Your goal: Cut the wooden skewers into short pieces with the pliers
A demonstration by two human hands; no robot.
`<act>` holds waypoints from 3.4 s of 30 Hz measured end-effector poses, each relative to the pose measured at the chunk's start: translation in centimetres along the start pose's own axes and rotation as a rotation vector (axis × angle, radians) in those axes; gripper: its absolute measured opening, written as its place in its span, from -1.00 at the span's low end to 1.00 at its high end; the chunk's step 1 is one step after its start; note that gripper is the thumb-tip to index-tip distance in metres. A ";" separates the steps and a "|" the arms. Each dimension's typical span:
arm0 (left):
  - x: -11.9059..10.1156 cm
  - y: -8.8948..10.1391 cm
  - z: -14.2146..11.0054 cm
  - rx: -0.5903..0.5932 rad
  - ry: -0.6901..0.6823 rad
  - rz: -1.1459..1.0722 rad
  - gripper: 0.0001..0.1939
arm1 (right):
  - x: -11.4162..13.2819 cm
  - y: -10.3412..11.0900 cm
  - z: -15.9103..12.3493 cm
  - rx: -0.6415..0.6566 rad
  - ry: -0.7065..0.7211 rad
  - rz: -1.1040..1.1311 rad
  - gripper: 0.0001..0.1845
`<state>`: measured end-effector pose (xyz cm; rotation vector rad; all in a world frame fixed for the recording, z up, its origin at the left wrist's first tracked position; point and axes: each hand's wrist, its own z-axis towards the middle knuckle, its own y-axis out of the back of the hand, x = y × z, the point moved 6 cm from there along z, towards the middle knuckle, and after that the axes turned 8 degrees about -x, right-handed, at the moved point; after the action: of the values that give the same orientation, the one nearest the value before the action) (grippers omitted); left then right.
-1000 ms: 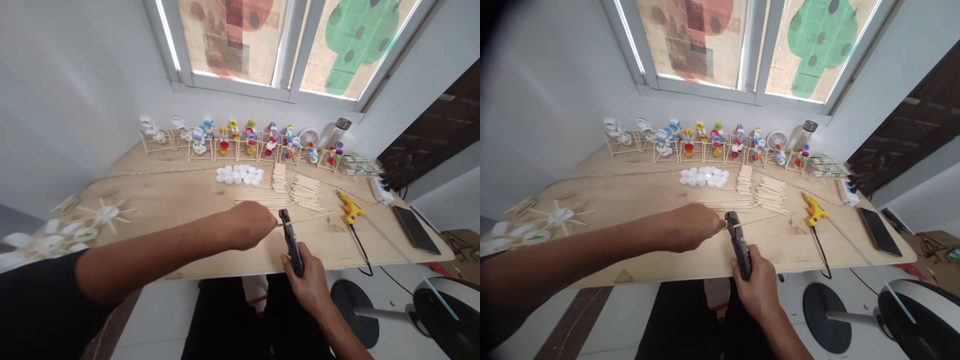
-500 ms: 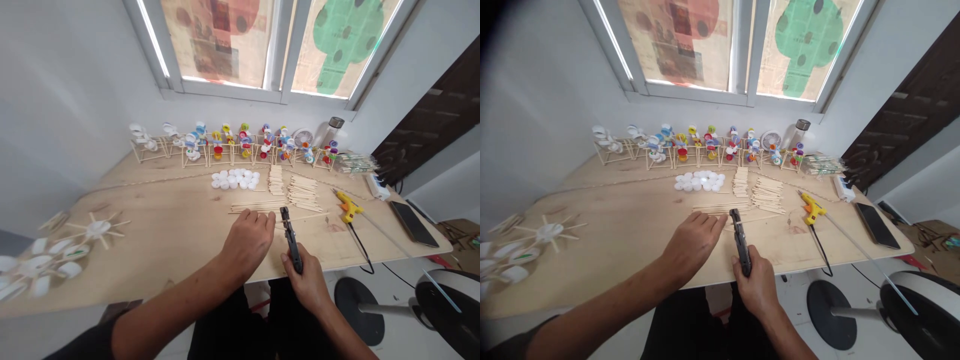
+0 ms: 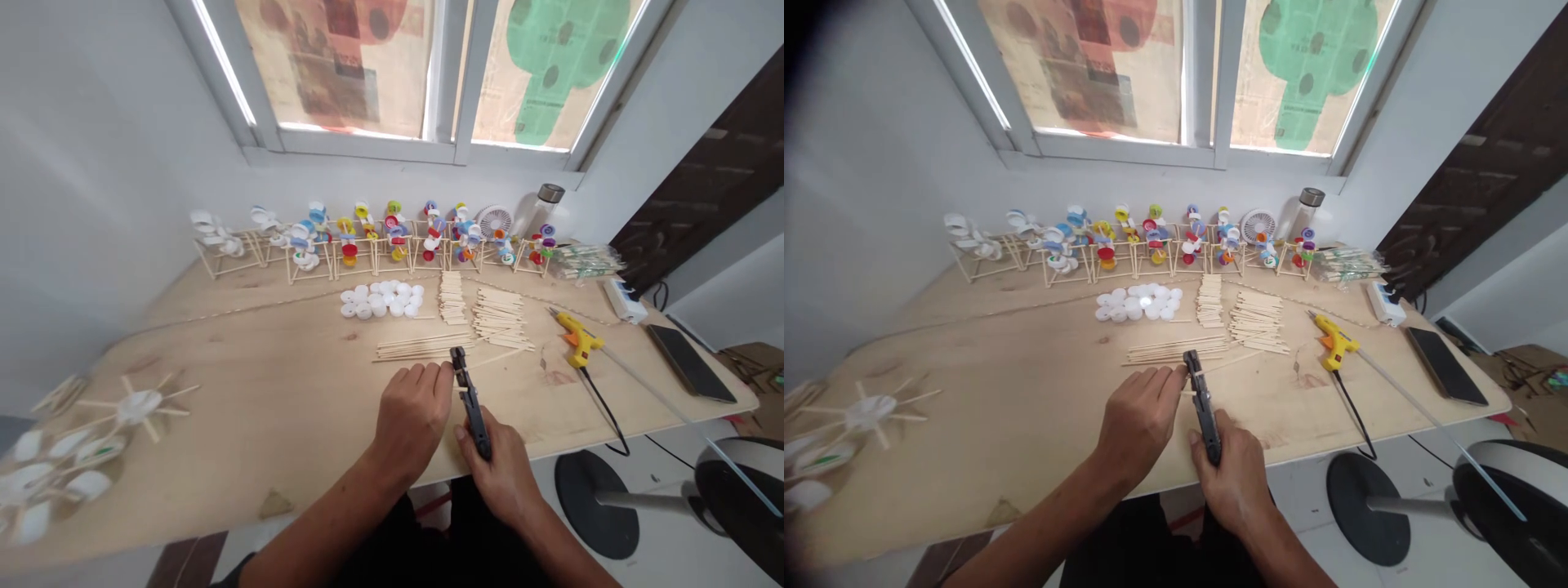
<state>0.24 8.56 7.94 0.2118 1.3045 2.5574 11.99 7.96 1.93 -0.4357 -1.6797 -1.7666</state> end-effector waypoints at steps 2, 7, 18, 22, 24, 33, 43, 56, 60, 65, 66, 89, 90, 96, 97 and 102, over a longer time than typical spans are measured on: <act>0.2 -0.5 -0.1 -0.015 -0.008 -0.004 -0.75 | -0.1 -0.2 0.1 0.015 -0.010 -0.019 -0.77; 0.7 -1.6 -0.2 -0.018 -0.006 -0.017 -0.80 | -0.3 -0.8 0.5 0.054 -0.037 -0.033 -0.78; 2.4 -3.7 0.0 0.007 0.038 -0.146 -0.80 | -1.3 -2.1 1.4 0.158 -0.160 -0.063 -0.86; 2.9 -4.3 0.1 0.025 0.068 -0.193 -0.80 | -1.7 -2.7 1.6 0.195 -0.206 -0.073 -0.85; 3.2 -4.6 0.1 0.031 0.081 -0.218 -0.79 | -1.8 -3.0 1.7 0.199 -0.219 -0.079 -0.83; 3.7 -5.4 0.0 -0.052 0.069 -0.244 -0.79 | -1.5 -2.9 2.1 0.163 -0.227 -0.183 -0.80; 2.4 -4.3 -0.4 -0.125 0.042 -0.070 -0.82 | -0.8 -1.4 2.1 0.150 -0.199 -0.100 -0.83; 1.7 -1.6 -1.1 -0.334 -0.174 -0.071 -0.85 | 1.1 0.2 -0.7 0.198 -0.196 0.191 -0.88; 1.9 -0.6 -1.2 -0.364 -0.217 -0.128 -0.87 | 1.5 0.6 -1.1 0.174 -0.156 0.174 -0.88; 1.3 1.0 -1.4 -0.339 -0.170 -0.114 -0.92 | 1.7 0.9 -1.5 0.134 -0.113 0.112 -0.87; 1.2 1.3 -1.5 -0.338 -0.169 -0.108 -0.91 | 1.7 1.0 -1.6 0.125 -0.104 0.100 -0.88; 2.3 1.3 -1.6 -0.082 -0.001 -0.518 -0.80 | 1.4 0.6 -1.3 0.052 0.007 -0.109 -0.87; 2.5 1.1 -1.5 -0.058 0.008 -0.537 -0.79 | 1.3 0.5 -1.2 0.060 0.005 -0.111 -0.87; 3.4 0.5 -0.9 0.036 0.043 -0.597 -0.78 | 1.5 0.2 -0.5 0.090 -0.001 -0.073 -0.83; 3.5 0.4 -0.9 0.042 0.047 -0.599 -0.78 | 1.5 0.2 -0.5 0.094 -0.002 -0.065 -0.82; 3.9 -0.1 -0.8 0.049 0.046 -0.597 -0.79 | 1.5 -0.1 -0.1 0.096 -0.003 -0.068 -0.83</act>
<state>-3.65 9.14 7.43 -0.2030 1.2174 2.0335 10.82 7.55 2.85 -0.3424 -1.7925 -1.7251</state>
